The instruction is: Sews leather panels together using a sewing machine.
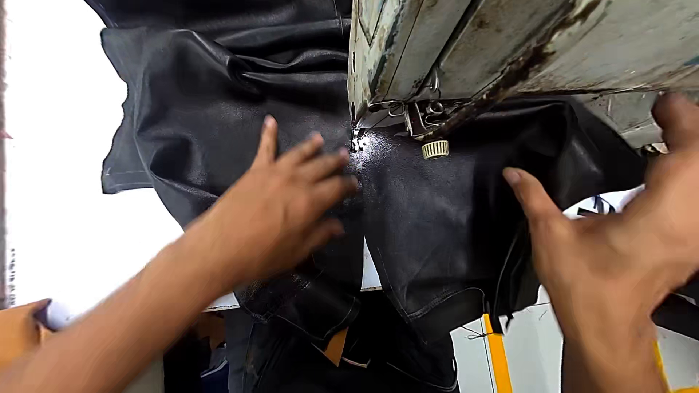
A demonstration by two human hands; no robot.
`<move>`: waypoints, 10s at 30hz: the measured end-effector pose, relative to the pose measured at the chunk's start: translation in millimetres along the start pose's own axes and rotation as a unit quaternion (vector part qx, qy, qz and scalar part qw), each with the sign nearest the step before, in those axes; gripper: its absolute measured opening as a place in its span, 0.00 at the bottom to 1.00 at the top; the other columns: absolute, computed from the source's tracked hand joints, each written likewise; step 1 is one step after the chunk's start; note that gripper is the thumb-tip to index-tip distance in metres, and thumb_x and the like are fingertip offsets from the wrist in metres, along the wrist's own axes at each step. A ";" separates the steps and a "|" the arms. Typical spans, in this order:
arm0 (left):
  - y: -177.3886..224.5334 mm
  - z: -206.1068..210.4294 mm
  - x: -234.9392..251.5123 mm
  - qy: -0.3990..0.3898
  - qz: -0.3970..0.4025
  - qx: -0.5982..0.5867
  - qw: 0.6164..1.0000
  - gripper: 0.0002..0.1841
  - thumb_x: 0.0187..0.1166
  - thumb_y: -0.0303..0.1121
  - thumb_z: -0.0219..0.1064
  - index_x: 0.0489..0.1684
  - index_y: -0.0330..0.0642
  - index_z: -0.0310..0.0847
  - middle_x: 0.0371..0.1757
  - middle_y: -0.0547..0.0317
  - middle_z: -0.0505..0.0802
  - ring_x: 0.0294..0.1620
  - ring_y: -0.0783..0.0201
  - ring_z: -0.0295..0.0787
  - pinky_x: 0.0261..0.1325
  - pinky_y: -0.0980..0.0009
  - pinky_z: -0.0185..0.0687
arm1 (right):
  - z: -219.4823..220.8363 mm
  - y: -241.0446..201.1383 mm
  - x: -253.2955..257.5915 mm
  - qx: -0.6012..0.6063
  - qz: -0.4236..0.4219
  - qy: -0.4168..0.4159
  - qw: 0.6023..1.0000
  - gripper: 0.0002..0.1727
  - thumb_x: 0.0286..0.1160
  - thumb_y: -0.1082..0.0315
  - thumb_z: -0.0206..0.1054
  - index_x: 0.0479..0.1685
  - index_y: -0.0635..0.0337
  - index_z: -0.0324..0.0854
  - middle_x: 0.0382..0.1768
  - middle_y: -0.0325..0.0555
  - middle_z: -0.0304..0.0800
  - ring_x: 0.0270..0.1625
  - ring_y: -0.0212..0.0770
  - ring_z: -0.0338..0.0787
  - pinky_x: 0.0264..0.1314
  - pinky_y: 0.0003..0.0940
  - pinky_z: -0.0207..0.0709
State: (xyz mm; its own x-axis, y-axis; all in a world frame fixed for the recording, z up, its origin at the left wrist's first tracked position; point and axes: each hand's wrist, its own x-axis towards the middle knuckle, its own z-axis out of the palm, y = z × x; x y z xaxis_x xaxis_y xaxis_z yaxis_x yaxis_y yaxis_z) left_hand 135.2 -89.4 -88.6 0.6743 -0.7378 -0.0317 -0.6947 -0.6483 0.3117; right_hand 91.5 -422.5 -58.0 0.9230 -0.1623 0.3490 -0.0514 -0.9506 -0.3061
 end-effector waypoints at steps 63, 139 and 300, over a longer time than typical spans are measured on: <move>12.5 56.5 1.0 0.116 -0.059 0.032 0.991 0.25 0.93 0.50 0.46 0.79 0.52 0.78 0.85 0.61 0.78 0.90 0.51 0.66 0.83 0.18 0.40 | 25.0 -32.5 -39.5 0.196 -0.188 -0.046 0.961 0.13 0.79 0.67 0.70 0.57 0.60 0.92 0.63 0.48 0.93 0.72 0.45 0.88 0.78 0.45 0.81; 61.1 29.4 -23.7 0.096 -0.212 -0.057 0.971 0.20 0.89 0.48 0.55 0.56 0.51 0.93 0.55 0.57 0.90 0.51 0.59 0.89 0.49 0.62 0.86 | 84.3 -56.7 -51.3 0.015 -0.241 -0.261 0.935 0.33 0.93 0.48 0.42 0.96 0.41 0.55 0.97 0.41 0.46 0.97 0.48 0.44 0.96 0.58 0.40; 111.8 83.1 -89.9 0.057 -0.065 0.047 0.995 0.31 0.85 0.33 0.50 0.91 0.37 0.61 0.88 0.35 0.70 0.91 0.28 0.55 0.80 0.15 0.43 | 35.2 3.2 -140.0 0.147 -0.269 -0.242 0.921 0.34 0.75 0.63 0.62 0.87 0.53 0.71 0.91 0.47 0.62 0.95 0.55 0.53 0.96 0.63 0.43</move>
State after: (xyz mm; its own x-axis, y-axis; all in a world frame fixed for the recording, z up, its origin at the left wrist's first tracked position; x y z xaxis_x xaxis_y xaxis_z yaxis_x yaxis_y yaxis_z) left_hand -24.0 -111.2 -129.8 0.7800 -0.6243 0.0443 -0.6170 -0.7552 0.2214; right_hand -24.4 -393.5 -139.0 0.8500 0.5159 0.1064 0.5030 -0.7349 -0.4549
